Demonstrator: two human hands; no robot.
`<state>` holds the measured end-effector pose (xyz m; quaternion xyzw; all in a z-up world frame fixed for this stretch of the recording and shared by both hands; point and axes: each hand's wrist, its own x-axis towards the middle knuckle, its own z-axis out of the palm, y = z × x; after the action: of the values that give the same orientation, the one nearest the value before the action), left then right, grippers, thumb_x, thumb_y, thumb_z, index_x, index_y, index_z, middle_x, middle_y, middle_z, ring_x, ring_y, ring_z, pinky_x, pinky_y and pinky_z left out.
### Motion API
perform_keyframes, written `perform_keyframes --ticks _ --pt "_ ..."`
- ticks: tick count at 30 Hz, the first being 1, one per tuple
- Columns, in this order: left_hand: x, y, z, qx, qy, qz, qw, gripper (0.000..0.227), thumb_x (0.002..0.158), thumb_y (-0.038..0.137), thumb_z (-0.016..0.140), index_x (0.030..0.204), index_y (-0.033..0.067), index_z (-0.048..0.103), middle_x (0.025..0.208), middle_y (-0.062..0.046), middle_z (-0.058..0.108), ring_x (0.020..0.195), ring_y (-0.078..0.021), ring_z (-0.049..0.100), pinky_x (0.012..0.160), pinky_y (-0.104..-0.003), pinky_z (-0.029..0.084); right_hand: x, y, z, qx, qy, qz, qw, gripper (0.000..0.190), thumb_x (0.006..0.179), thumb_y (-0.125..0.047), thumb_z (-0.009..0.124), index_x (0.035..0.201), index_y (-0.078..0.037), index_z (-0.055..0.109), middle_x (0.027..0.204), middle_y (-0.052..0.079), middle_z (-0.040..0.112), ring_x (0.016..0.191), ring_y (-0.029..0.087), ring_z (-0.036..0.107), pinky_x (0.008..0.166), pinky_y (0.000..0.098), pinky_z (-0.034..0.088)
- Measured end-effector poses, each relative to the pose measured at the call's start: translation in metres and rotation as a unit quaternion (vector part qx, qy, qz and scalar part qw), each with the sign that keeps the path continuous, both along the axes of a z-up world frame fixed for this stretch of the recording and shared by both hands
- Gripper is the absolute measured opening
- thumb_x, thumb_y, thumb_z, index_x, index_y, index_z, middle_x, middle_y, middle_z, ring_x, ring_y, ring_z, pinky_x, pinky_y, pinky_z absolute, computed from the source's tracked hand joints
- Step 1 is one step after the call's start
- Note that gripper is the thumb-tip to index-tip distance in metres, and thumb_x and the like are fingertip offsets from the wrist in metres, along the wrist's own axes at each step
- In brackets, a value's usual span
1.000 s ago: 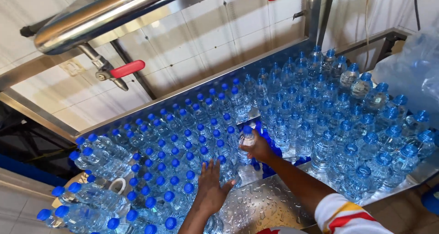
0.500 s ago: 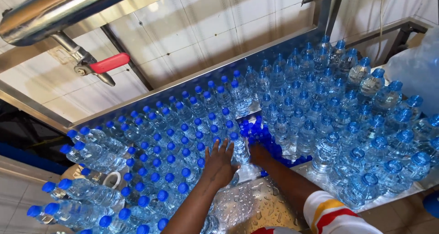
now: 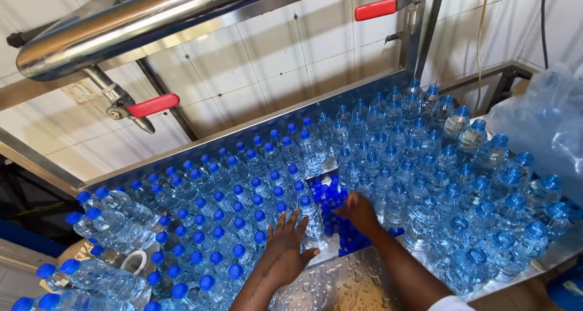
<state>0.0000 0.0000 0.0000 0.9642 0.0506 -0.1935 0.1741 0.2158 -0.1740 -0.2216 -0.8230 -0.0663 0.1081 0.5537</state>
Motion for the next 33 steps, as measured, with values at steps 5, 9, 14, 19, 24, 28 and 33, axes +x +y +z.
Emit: perform_keyframes --ticks 5,9,14,19,24,28,33 --pt "-0.01 0.004 -0.014 -0.023 -0.038 0.009 0.999 0.087 0.111 0.048 0.066 0.179 0.0239 0.017 0.189 -0.005 -0.003 0.173 -0.035 -0.014 0.137 -0.058 -0.007 0.036 -0.014 0.061 -0.029 -0.121 -0.061 0.99 0.028 0.101 0.001 0.058 0.124 -0.015 0.056 0.115 0.014 0.059 0.069 0.029 0.058 0.053 0.046 0.044" --pt "-0.022 0.005 -0.009 -0.06 -0.048 0.02 0.997 0.088 0.11 0.049 0.067 0.179 0.025 0.018 0.189 -0.005 -0.001 0.174 -0.0345 -0.012 0.137 -0.059 -0.006 0.072 0.004 0.074 -0.394 -0.161 -0.03 0.904 0.05 0.116 -0.036 0.056 0.157 -0.01 0.05 0.145 0.027 0.057 0.087 0.04 0.081 0.068 0.0502 0.068" --pt "-0.037 0.009 0.015 -0.074 -0.028 0.04 0.996 0.086 0.111 0.048 0.067 0.179 0.0274 0.019 0.19 -0.001 -0.002 0.174 -0.0305 -0.012 0.139 -0.056 -0.002 0.122 0.012 0.019 -0.532 -0.179 0.024 0.827 0.04 0.106 -0.021 0.052 0.144 -0.012 0.059 0.154 0.021 0.05 0.094 0.029 0.076 0.073 0.0432 0.062" --pt "-0.051 0.019 0.007 -0.087 -0.064 0.044 0.993 0.087 0.11 0.051 0.068 0.179 0.0283 0.021 0.189 -0.002 0.001 0.174 -0.0314 -0.008 0.139 -0.056 0.003 0.082 -0.014 0.047 -0.417 -0.123 0.048 0.899 0.043 0.099 -0.004 0.046 0.139 -0.006 0.062 0.163 0.03 0.05 0.12 0.048 0.075 0.098 0.0592 0.063" --pt "-0.071 0.033 0.031 -0.262 -0.093 0.258 0.925 0.083 0.103 0.065 0.055 0.177 0.0383 0.029 0.187 0.002 0.021 0.173 -0.0266 0.021 0.139 -0.052 0.026 0.001 -0.024 0.092 -0.392 -0.239 -0.022 0.888 0.035 0.104 -0.003 0.055 0.138 -0.002 0.057 0.149 0.034 0.053 0.083 0.046 0.077 0.076 0.06 0.065" --pt "-0.05 0.044 0.014 -0.393 -0.17 0.361 0.828 0.097 0.088 0.078 0.048 0.172 0.0278 0.045 0.177 -0.005 0.05 0.162 -0.033 0.049 0.13 -0.057 0.043 -0.11 -0.053 0.232 -0.284 -0.303 0.022 0.909 0.02 0.118 -0.033 0.047 0.114 -0.014 0.055 0.108 0.01 0.059 0.059 0.022 0.055 0.046 0.0397 0.043" --pt "-0.038 0.037 0.0 -0.638 -0.207 0.433 0.602 0.071 0.099 0.066 0.062 0.129 0.0028 0.071 0.092 -0.018 0.076 0.065 -0.0261 0.069 0.046 -0.031 0.053 -0.116 -0.029 0.214 0.179 -0.39 0.119 0.895 0.032 0.114 -0.029 0.052 0.12 -0.012 0.079 0.115 0.007 0.075 0.113 0.025 0.072 0.097 0.0391 0.056"
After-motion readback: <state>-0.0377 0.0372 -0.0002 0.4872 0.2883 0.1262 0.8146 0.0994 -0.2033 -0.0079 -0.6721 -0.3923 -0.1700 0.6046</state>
